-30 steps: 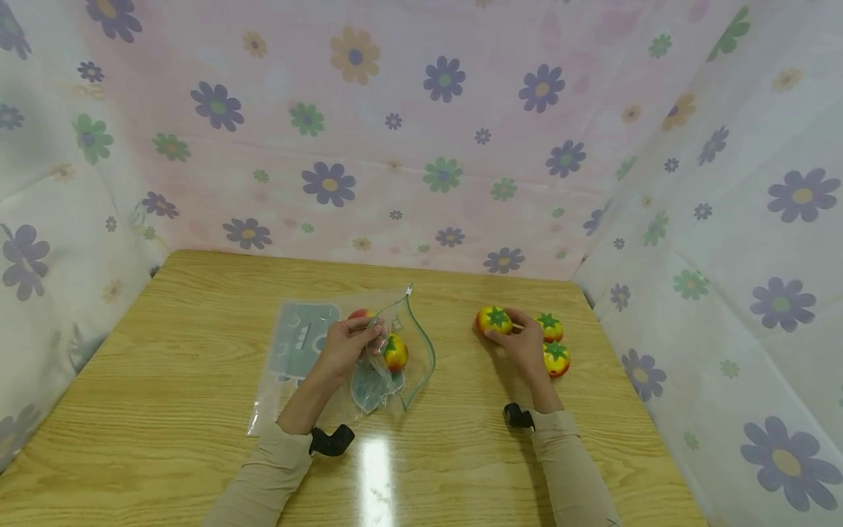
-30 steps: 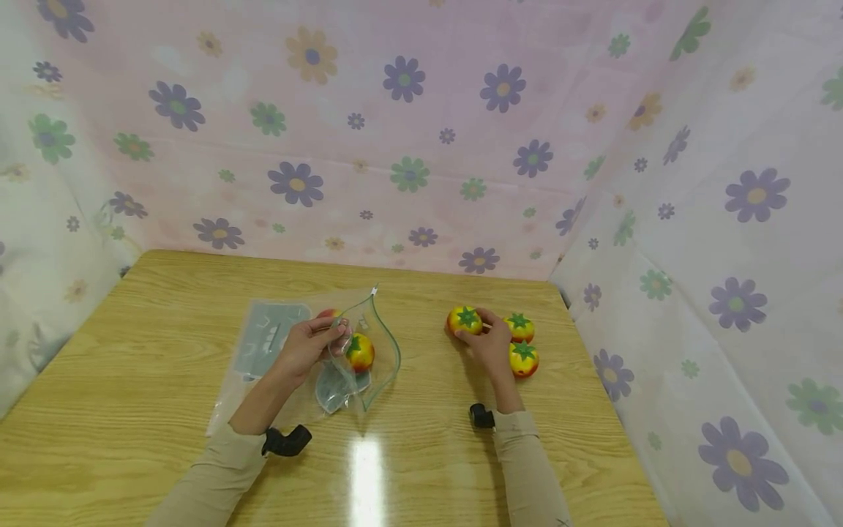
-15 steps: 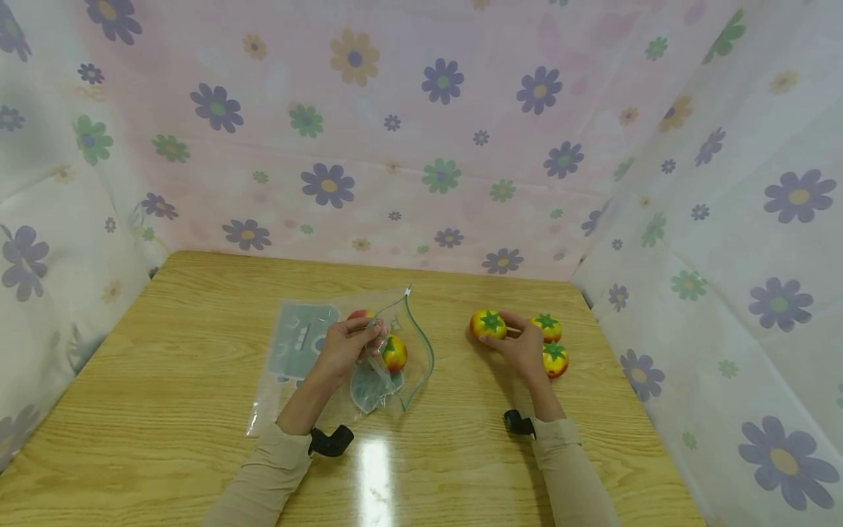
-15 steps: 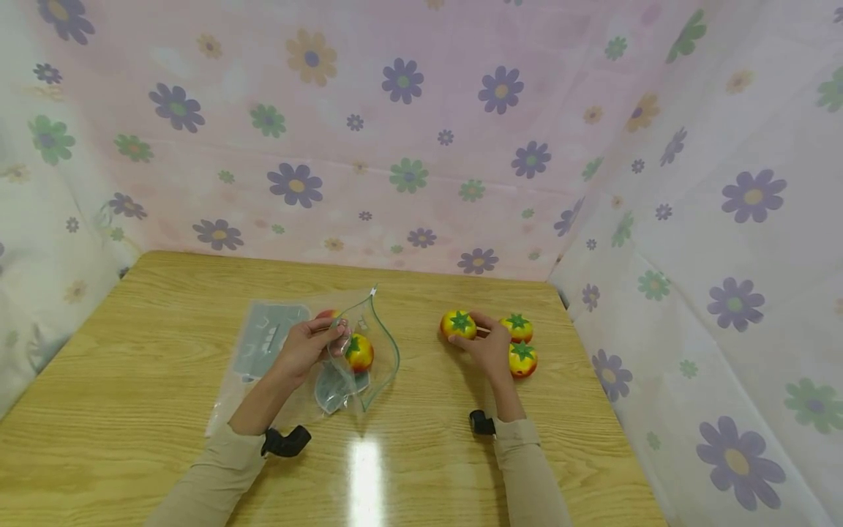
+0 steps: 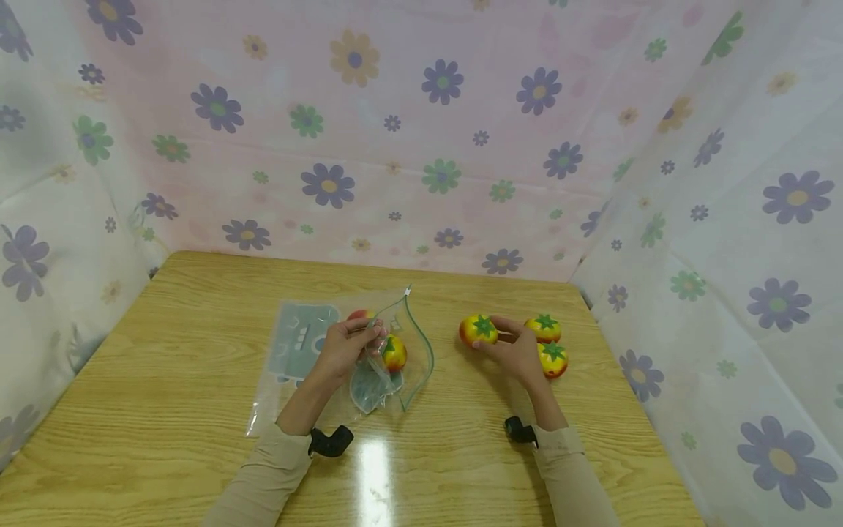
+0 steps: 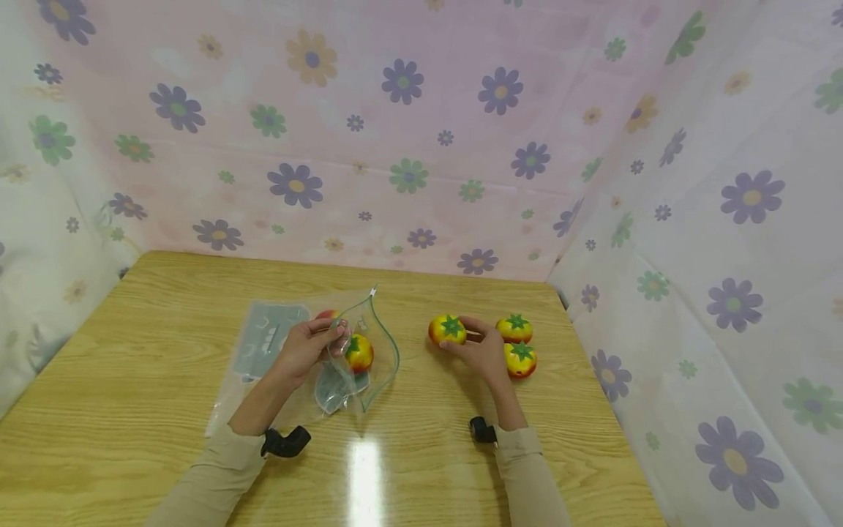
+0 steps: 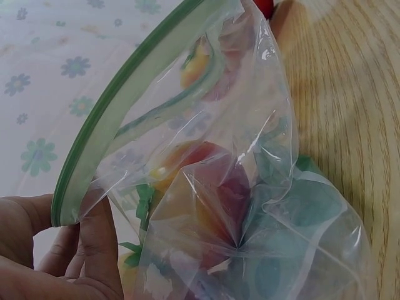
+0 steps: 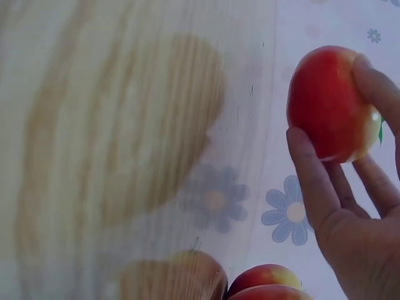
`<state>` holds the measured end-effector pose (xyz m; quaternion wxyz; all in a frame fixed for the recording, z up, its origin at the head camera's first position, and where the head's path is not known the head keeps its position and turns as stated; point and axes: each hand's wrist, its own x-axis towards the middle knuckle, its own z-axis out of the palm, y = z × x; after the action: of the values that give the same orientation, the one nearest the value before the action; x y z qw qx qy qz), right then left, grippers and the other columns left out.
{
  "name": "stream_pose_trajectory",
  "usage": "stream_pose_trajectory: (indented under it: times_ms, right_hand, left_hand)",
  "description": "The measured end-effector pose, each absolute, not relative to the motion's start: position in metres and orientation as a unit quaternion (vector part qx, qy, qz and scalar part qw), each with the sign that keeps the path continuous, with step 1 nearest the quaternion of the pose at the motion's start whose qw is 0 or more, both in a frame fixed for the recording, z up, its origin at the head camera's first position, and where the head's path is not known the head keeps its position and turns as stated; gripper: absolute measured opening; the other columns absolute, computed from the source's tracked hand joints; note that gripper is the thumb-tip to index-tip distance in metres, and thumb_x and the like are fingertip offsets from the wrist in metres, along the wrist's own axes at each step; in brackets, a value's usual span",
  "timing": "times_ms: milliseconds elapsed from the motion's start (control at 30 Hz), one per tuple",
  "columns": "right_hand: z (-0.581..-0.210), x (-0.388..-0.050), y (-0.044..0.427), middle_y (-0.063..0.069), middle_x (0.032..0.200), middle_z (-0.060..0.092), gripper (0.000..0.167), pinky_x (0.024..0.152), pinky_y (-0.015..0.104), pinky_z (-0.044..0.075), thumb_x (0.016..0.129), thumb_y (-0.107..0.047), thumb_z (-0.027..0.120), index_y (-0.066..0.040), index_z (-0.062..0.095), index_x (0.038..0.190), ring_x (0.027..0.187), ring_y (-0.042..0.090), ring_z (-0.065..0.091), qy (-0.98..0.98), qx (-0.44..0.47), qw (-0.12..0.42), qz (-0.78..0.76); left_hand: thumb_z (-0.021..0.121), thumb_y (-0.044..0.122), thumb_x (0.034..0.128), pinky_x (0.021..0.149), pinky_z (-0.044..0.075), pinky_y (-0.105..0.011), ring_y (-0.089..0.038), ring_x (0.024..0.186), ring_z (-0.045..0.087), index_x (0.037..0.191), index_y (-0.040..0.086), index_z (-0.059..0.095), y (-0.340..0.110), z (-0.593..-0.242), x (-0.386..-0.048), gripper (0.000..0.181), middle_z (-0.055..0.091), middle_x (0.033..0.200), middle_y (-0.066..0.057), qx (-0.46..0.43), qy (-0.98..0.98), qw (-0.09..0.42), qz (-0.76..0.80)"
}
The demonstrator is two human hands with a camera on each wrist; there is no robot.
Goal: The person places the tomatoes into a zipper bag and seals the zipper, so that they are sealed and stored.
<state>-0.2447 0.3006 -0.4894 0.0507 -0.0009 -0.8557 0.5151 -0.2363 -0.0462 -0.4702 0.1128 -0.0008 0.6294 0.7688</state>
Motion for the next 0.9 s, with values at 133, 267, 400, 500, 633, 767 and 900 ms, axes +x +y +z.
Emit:
stream_pose_trajectory:
  times_ms: [133,267,400,500,633,767,900]
  right_hand:
    - [-0.489,-0.244,0.298,0.017,0.141,0.059,0.063,0.089,0.022,0.056,0.083,-0.02,0.088,-0.005,0.062,0.138,0.122,0.038,0.062,-0.852,0.048,0.044,0.52]
    - [-0.489,-0.243,0.296,0.016,0.143,0.059,0.061,0.096,0.034,0.057,0.084,-0.014,0.086,-0.005,0.062,0.139,0.124,0.037,0.061,-0.845,0.093,0.037,0.526]
    - [-0.489,-0.243,0.293,0.014,0.144,0.059,0.06,0.102,0.048,0.053,0.084,-0.011,0.085,-0.006,0.062,0.139,0.124,0.038,0.06,-0.839,0.123,0.033,0.53]
    - [-0.488,-0.242,0.291,0.014,0.144,0.058,0.06,0.102,0.051,0.053,0.083,-0.009,0.085,-0.007,0.062,0.139,0.125,0.039,0.06,-0.833,0.134,0.027,0.536]
    - [-0.487,-0.238,0.288,0.013,0.145,0.058,0.059,0.098,0.042,0.056,0.084,-0.007,0.085,-0.008,0.062,0.139,0.124,0.036,0.059,-0.826,0.137,0.019,0.546]
    - [-0.486,-0.233,0.284,0.013,0.144,0.057,0.06,0.091,0.032,0.059,0.084,-0.005,0.084,-0.007,0.061,0.139,0.119,0.026,0.061,-0.808,0.143,0.005,0.571]
    - [-0.485,-0.23,0.281,0.014,0.14,0.058,0.06,0.087,0.03,0.061,0.084,-0.002,0.083,-0.003,0.06,0.139,0.112,0.018,0.063,-0.793,0.173,0.002,0.585]
  left_hand:
    - [0.062,0.006,0.1019,0.058,0.044,-0.015,-0.001,0.071,0.066,0.126,-0.012,0.062,-0.046,-0.47,-0.237,0.03,0.074,0.086,0.008,-0.005,0.631,0.112,0.768]
    - [0.063,0.007,0.1015,0.059,0.046,-0.015,-0.001,0.071,0.066,0.126,-0.011,0.063,-0.046,-0.471,-0.237,0.03,0.074,0.086,0.007,-0.005,0.631,0.111,0.768]
    - [0.063,0.007,0.1016,0.058,0.045,-0.015,-0.001,0.07,0.066,0.125,-0.011,0.063,-0.046,-0.472,-0.237,0.03,0.074,0.085,0.008,-0.005,0.633,0.109,0.766]
    - [0.062,0.007,0.102,0.059,0.048,-0.015,-0.002,0.071,0.066,0.127,-0.011,0.062,-0.045,-0.472,-0.238,0.031,0.074,0.087,0.006,-0.005,0.632,0.111,0.767]
    - [0.062,0.009,0.1023,0.063,0.053,-0.015,-0.003,0.075,0.067,0.133,-0.01,0.059,-0.045,-0.472,-0.237,0.036,0.075,0.094,0.001,-0.009,0.633,0.114,0.766]
    - [0.061,0.008,0.1026,0.067,0.055,-0.016,-0.004,0.078,0.068,0.136,-0.01,0.057,-0.044,-0.472,-0.237,0.039,0.075,0.099,-0.002,-0.016,0.635,0.112,0.764]
    - [0.061,0.007,0.1028,0.067,0.055,-0.016,-0.003,0.077,0.068,0.137,-0.01,0.056,-0.044,-0.472,-0.237,0.038,0.074,0.098,0.0,-0.015,0.634,0.111,0.765]
